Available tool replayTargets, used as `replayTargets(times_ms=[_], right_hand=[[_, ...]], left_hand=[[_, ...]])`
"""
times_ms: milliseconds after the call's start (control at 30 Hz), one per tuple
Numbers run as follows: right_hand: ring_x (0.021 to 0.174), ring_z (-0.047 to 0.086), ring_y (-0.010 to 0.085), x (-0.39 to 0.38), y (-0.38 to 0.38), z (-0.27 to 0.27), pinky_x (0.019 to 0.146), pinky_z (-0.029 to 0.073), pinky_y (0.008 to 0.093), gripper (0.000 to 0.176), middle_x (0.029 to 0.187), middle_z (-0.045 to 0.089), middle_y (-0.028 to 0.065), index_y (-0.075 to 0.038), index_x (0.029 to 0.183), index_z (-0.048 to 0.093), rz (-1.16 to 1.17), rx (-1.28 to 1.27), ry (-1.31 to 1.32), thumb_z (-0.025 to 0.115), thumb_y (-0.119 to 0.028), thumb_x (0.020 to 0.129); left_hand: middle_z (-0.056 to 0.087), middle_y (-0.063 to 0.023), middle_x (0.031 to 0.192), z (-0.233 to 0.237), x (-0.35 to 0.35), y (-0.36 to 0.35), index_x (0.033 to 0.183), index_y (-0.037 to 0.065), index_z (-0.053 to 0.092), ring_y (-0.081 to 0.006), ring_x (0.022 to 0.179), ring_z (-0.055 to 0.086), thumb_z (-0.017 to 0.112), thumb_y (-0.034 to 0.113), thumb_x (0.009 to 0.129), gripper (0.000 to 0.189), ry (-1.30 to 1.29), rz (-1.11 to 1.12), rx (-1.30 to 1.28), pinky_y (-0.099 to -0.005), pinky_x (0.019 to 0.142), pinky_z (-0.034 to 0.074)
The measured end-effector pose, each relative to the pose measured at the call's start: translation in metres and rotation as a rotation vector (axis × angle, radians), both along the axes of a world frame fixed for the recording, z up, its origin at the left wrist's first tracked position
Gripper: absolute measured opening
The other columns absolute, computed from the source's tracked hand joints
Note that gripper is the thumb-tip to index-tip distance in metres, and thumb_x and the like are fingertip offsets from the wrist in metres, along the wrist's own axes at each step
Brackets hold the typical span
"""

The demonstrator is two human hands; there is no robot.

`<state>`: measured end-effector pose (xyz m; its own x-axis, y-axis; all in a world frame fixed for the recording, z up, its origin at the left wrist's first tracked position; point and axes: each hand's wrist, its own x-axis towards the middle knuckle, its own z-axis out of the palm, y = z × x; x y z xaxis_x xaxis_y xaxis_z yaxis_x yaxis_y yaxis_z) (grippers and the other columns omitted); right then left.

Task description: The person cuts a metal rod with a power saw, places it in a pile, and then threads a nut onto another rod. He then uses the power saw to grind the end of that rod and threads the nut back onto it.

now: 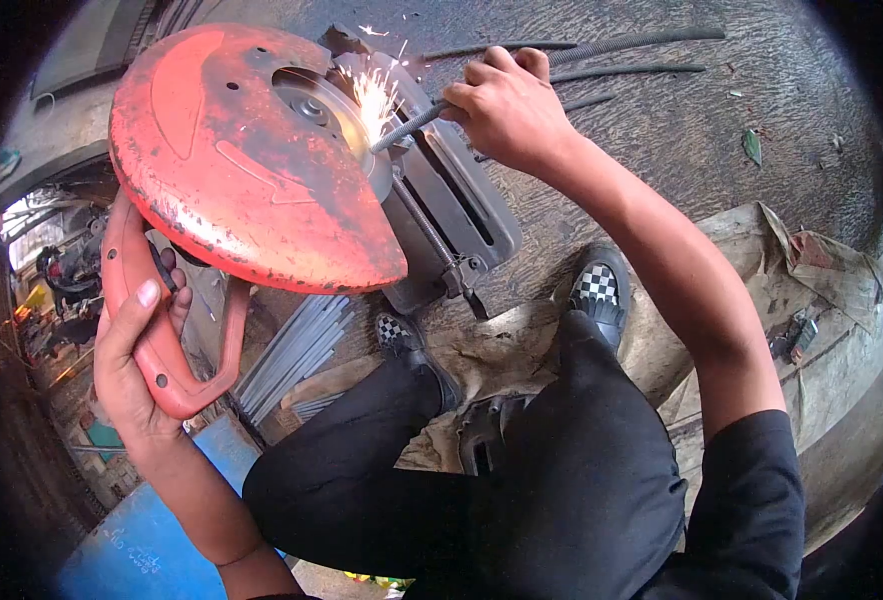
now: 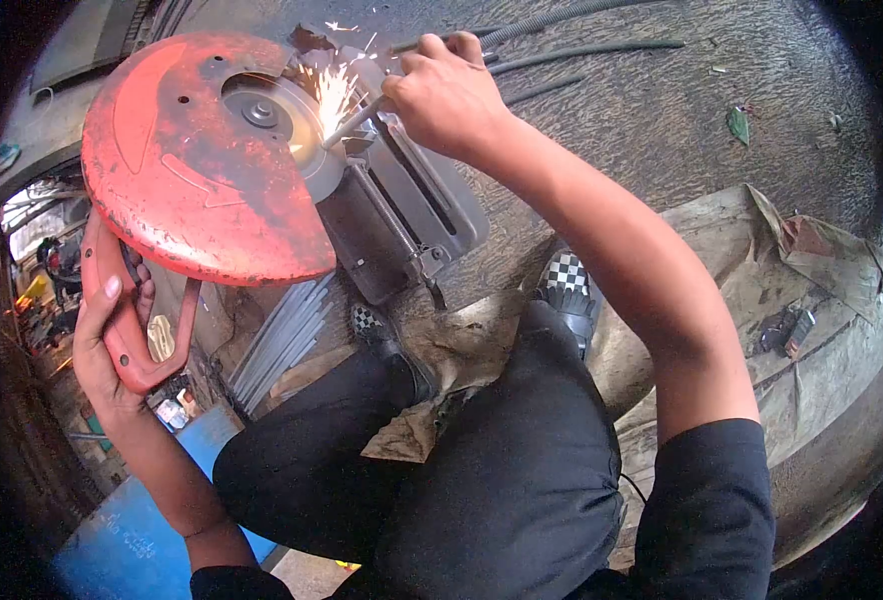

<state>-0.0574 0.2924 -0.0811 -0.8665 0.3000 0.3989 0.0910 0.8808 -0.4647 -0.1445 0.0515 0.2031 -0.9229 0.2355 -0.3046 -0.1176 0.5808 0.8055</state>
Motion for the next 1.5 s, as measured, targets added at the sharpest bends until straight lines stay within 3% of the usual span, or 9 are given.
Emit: replayTargets(times_ms=[33, 300, 433, 1033, 1500], right_hand=[[0.093, 0.055, 0.0218, 0.001, 0.000, 0.001, 0.089, 0.033, 0.0442, 0.017, 0.082, 0.062, 0.0037, -0.014, 0.082, 0.070, -0.002, 0.001, 0.001, 0.061, -0.028, 0.080], [0.092, 0.054, 0.0223, 0.021, 0.007, 0.001, 0.088, 0.034, 0.0446, 0.017, 0.079, 0.060, 0.0026, -0.017, 0.085, 0.070, 0.107, -0.045, 0.101, 0.062, -0.031, 0.081], [0.093, 0.055, 0.0224, 0.019, 0.016, -0.007, 0.086, 0.035, 0.0447, 0.018, 0.080, 0.061, 0.0022, -0.018, 0.086, 0.071, 0.024, -0.048, 0.002, 0.063, -0.033, 0.081], [0.093, 0.055, 0.0215, -0.009, 0.002, -0.009, 0.086, 0.035, 0.0443, 0.021, 0.083, 0.063, 0.0036, -0.016, 0.085, 0.071, -0.012, -0.003, 0.000, 0.061, -0.033, 0.082], [0.093, 0.054, 0.0220, -0.001, 0.007, -0.008, 0.087, 0.034, 0.0454, 0.015, 0.080, 0.061, 0.0025, -0.016, 0.082, 0.070, 0.055, -0.021, 0.056, 0.063, -0.028, 0.079]], left_hand=[[0.057, -0.0151, 0.117, 0.000, 0.000, -0.001, 0.130, -0.003, 0.043, -0.0212, 0.102, 0.058, 0.064, 0.013, 0.084, 0.053, -0.003, 0.028, 0.037, -0.0326, 0.092, 0.046], [0.056, -0.0143, 0.113, 0.000, 0.003, 0.004, 0.129, -0.004, 0.042, -0.0196, 0.099, 0.057, 0.063, 0.016, 0.085, 0.053, -0.030, 0.084, 0.060, -0.0311, 0.089, 0.047], [0.056, -0.0128, 0.110, 0.004, -0.007, -0.010, 0.130, -0.004, 0.041, -0.0182, 0.094, 0.057, 0.063, 0.017, 0.086, 0.053, -0.074, 0.070, -0.006, -0.0309, 0.086, 0.047], [0.052, -0.0175, 0.119, -0.002, 0.003, 0.001, 0.133, -0.005, 0.037, -0.0222, 0.105, 0.054, 0.062, 0.017, 0.086, 0.058, -0.048, 0.096, 0.091, -0.0346, 0.093, 0.044], [0.053, -0.0179, 0.118, -0.001, 0.004, 0.005, 0.132, -0.007, 0.038, -0.0223, 0.103, 0.055, 0.063, 0.017, 0.085, 0.058, -0.028, 0.129, 0.083, -0.0338, 0.091, 0.046]])
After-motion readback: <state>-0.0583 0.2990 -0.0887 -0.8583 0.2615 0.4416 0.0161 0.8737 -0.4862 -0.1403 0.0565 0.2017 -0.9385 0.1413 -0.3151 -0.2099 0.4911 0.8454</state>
